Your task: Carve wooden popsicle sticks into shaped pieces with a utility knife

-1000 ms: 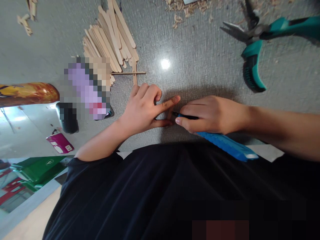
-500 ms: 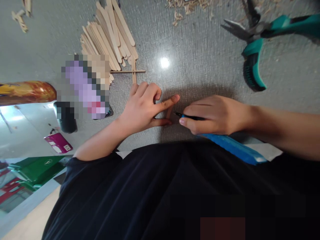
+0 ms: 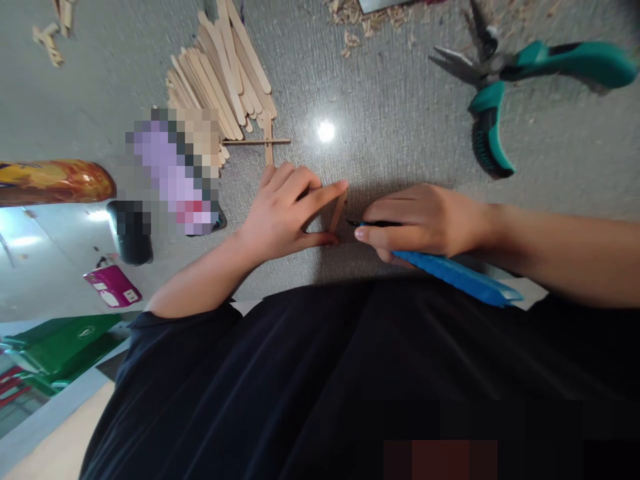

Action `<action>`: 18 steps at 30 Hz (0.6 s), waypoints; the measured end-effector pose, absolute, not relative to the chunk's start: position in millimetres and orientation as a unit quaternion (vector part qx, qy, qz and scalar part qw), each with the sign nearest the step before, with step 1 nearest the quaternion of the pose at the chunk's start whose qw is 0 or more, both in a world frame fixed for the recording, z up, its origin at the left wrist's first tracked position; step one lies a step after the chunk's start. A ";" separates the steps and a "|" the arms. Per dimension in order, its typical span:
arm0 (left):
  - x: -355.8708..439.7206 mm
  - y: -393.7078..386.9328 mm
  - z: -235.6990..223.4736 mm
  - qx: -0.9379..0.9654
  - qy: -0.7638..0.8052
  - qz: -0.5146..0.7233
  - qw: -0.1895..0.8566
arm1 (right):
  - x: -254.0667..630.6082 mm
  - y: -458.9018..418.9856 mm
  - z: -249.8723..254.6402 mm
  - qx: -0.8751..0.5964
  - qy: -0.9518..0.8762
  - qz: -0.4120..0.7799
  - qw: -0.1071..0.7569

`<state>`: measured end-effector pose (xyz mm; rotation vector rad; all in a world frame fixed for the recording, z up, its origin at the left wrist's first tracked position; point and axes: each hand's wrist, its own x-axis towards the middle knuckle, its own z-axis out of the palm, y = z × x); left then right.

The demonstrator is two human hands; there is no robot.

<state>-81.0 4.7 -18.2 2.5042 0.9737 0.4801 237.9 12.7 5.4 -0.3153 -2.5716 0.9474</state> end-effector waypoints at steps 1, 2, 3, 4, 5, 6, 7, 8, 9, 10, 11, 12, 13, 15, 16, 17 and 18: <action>-80.9 5.2 -16.6 0.895 0.348 0.185 0.210 | 239.4 12.6 4.5 -0.116 -0.908 0.353 0.195; -80.7 5.6 -14.7 0.893 0.344 0.194 0.216 | 240.5 12.2 3.3 -0.121 -0.902 0.362 0.203; -80.4 6.0 -12.5 0.892 0.339 0.201 0.221 | 241.1 11.5 1.9 -0.125 -0.896 0.366 0.217; -80.0 6.2 -10.4 0.892 0.335 0.206 0.224 | 241.3 10.7 0.6 -0.127 -0.892 0.368 0.231; -79.5 6.3 -8.5 0.892 0.331 0.211 0.225 | 241.0 9.9 -0.3 -0.128 -0.888 0.371 0.240; -78.9 6.1 -7.1 0.891 0.329 0.218 0.224 | 240.2 9.1 -0.6 -0.129 -0.883 0.382 0.242; -78.2 5.8 -6.3 0.890 0.328 0.227 0.220 | 239.1 8.4 0.0 -0.133 -0.874 0.403 0.235; -77.5 5.4 -6.3 0.889 0.327 0.238 0.214 | 237.6 7.7 1.3 -0.146 -0.860 0.438 0.217; -76.8 4.9 -7.1 0.889 0.327 0.248 0.205 | 236.0 7.0 3.2 -0.166 -0.839 0.481 0.190; -76.3 4.5 -8.5 0.888 0.329 0.256 0.195 | 234.2 6.2 5.4 -0.192 -0.814 0.524 0.160; -75.9 4.2 -10.4 0.887 0.332 0.262 0.185 | 232.5 5.4 7.5 -0.217 -0.791 0.556 0.135; -75.6 4.0 -12.6 0.887 0.335 0.265 0.177 | 230.7 4.5 9.3 -0.236 -0.776 0.574 0.114; -75.4 4.0 -14.9 0.887 0.338 0.264 0.173 | 229.1 3.6 10.5 -0.247 -0.772 0.577 0.098; -75.2 4.1 -18.9 0.886 0.343 0.260 0.174 | 226.0 1.8 11.6 -0.245 -0.791 0.555 0.083; -75.2 4.2 -20.3 0.885 0.345 0.257 0.177 | 224.4 0.9 11.8 -0.241 -0.802 0.540 0.076; -75.2 4.3 -21.3 0.885 0.346 0.255 0.180 | 222.9 0.2 12.0 -0.241 -0.814 0.525 0.069; -75.2 4.3 -21.8 0.884 0.347 0.254 0.182 | 221.4 -0.5 12.4 -0.244 -0.823 0.510 0.062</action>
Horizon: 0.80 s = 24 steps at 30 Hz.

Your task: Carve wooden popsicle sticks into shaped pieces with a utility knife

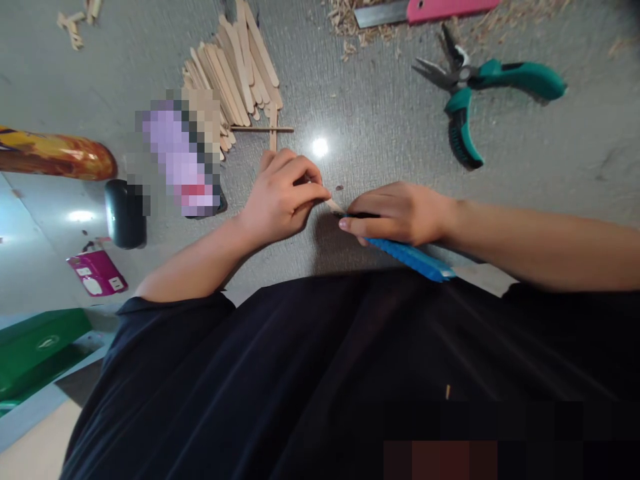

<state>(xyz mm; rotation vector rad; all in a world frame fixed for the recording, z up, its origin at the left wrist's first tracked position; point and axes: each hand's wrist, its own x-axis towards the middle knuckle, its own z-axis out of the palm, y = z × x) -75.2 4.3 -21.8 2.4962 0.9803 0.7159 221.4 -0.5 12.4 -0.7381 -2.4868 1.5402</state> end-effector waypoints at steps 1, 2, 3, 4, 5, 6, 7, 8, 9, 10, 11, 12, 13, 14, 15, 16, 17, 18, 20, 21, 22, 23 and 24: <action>-75.1 4.2 -21.9 0.884 0.347 0.255 0.183 | 220.1 -1.1 12.9 -0.248 -0.831 0.494 0.058; -75.0 4.1 -21.6 0.883 0.346 0.258 0.184 | 219.1 -1.6 13.4 -0.251 -0.838 0.482 0.054; -74.9 3.9 -21.1 0.882 0.346 0.260 0.186 | 218.3 -2.1 13.7 -0.251 -0.844 0.470 0.053; -74.7 3.7 -20.5 0.881 0.346 0.261 0.191 | 218.0 -2.5 13.6 -0.248 -0.852 0.458 0.056; -74.6 3.5 -19.8 0.879 0.347 0.260 0.199 | 218.1 -2.8 13.0 -0.240 -0.861 0.443 0.065; -74.5 3.4 -19.2 0.876 0.351 0.257 0.209 | 218.5 -3.1 11.8 -0.228 -0.874 0.423 0.076; -74.5 3.2 -18.7 0.873 0.356 0.251 0.221 | 219.2 -3.3 10.2 -0.213 -0.888 0.398 0.089; -74.5 3.1 -18.3 0.870 0.361 0.244 0.232 | 219.9 -3.5 8.2 -0.200 -0.901 0.373 0.100; -74.6 3.1 -18.0 0.867 0.366 0.237 0.240 | 220.7 -3.6 6.2 -0.188 -0.912 0.348 0.111; -74.7 3.0 -17.8 0.866 0.369 0.231 0.245 | 221.4 -3.5 4.2 -0.177 -0.921 0.326 0.120; -74.8 2.9 -17.7 0.866 0.372 0.226 0.246 | 222.0 -3.5 2.6 -0.167 -0.928 0.307 0.130; -74.9 2.8 -17.5 0.866 0.374 0.222 0.245 | 222.5 -3.3 1.2 -0.159 -0.933 0.291 0.141; -75.0 2.6 -17.3 0.867 0.375 0.219 0.243 | 222.9 -3.2 0.3 -0.150 -0.937 0.275 0.154; -75.0 2.4 -16.9 0.868 0.375 0.219 0.240 | 223.3 -3.0 -0.3 -0.140 -0.941 0.260 0.166; -74.9 2.2 -16.5 0.868 0.375 0.221 0.238 | 223.6 -2.7 -0.6 -0.133 -0.943 0.250 0.175; -74.8 2.1 -16.0 0.869 0.374 0.222 0.235 | 223.9 -2.6 -0.7 -0.129 -0.944 0.245 0.180; -74.7 1.9 -15.6 0.870 0.373 0.223 0.232 | 224.2 -2.4 -0.7 -0.128 -0.944 0.244 0.180; -74.6 1.8 -15.1 0.871 0.372 0.225 0.229 | 224.4 -2.4 -0.7 -0.129 -0.944 0.248 0.176; -74.5 1.8 -14.6 0.872 0.373 0.222 0.227 | 224.8 -2.5 -0.8 -0.133 -0.942 0.258 0.167; -74.5 1.8 -14.5 0.872 0.373 0.220 0.228 | 224.9 -2.5 -1.0 -0.135 -0.942 0.259 0.165; -74.5 1.8 -14.6 0.872 0.373 0.219 0.230 | 225.0 -2.5 -1.1 -0.137 -0.943 0.256 0.164; -74.5 1.8 -14.7 0.871 0.373 0.219 0.233 | 225.1 -2.5 -1.1 -0.137 -0.944 0.253 0.162; -74.5 1.7 -14.9 0.870 0.374 0.219 0.237 | 225.2 -2.4 -1.0 -0.137 -0.945 0.251 0.161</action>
